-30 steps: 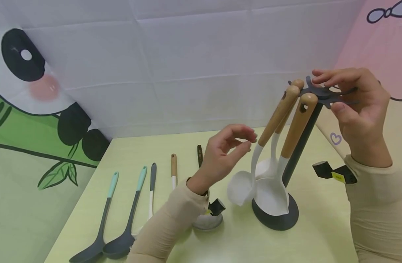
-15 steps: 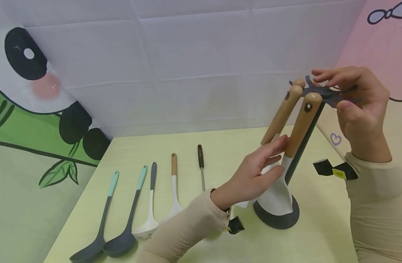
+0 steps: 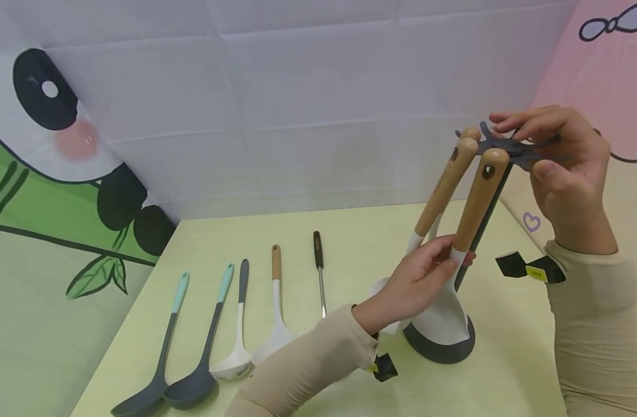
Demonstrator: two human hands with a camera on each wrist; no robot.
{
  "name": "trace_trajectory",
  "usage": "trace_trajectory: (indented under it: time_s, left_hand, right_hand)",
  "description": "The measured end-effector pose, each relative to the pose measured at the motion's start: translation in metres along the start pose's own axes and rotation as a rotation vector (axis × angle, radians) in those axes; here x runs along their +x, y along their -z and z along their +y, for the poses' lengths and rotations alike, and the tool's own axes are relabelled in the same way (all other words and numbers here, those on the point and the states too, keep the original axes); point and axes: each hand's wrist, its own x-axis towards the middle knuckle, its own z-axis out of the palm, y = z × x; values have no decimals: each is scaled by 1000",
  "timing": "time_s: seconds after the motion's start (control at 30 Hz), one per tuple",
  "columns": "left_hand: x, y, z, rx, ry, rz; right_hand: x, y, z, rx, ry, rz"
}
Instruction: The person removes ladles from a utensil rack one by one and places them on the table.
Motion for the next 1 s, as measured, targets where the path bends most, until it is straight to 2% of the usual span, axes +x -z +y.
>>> trace_trajectory:
  time_s: [0.47, 1.0]
  left_hand:
    - [3, -8, -1, 54, -10, 45]
    - [5, -7, 5, 38, -28, 32]
  right_hand:
    - [-1, 1, 1, 26, -6, 23]
    - [-2, 2, 1, 19, 1, 14]
